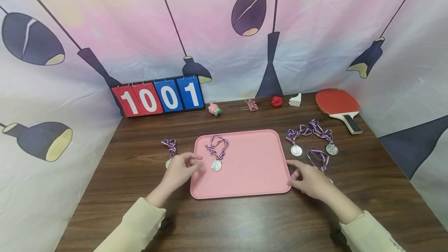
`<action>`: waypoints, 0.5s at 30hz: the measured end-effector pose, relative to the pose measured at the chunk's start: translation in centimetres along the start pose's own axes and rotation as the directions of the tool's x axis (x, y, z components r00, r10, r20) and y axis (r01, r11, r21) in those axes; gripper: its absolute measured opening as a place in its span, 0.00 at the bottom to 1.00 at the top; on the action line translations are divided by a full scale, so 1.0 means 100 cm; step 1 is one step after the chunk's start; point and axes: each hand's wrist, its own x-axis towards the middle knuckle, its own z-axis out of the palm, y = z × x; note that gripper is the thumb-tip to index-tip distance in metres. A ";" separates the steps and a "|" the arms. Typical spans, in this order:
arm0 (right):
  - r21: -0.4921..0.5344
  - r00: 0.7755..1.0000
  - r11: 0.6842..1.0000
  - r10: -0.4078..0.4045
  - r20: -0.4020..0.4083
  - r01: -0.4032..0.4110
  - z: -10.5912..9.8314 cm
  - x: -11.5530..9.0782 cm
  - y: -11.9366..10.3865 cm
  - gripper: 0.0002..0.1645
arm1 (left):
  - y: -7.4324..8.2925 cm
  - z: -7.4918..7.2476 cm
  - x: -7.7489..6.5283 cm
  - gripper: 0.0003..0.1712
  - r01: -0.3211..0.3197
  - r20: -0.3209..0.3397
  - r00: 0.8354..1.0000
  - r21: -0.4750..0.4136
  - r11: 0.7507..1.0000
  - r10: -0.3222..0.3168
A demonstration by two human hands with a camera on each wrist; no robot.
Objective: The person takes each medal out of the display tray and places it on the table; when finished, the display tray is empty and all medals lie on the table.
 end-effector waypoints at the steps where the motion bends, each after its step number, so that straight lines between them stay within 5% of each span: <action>1: 0.000 1.000 1.000 0.000 -0.001 0.000 0.000 0.000 0.000 0.37 | 0.001 0.004 0.000 0.07 -0.022 0.012 1.000 0.024 0.999 0.022; 6: 0.002 1.000 1.000 0.005 -0.001 -0.005 -0.001 0.000 0.000 0.37 | 0.004 0.020 0.004 0.12 -0.093 0.078 0.993 0.084 0.992 0.087; 15: 0.013 1.000 1.000 0.004 0.003 -0.004 0.000 0.000 0.001 0.37 | 0.003 0.032 0.009 0.19 -0.069 0.142 0.988 0.118 0.991 0.052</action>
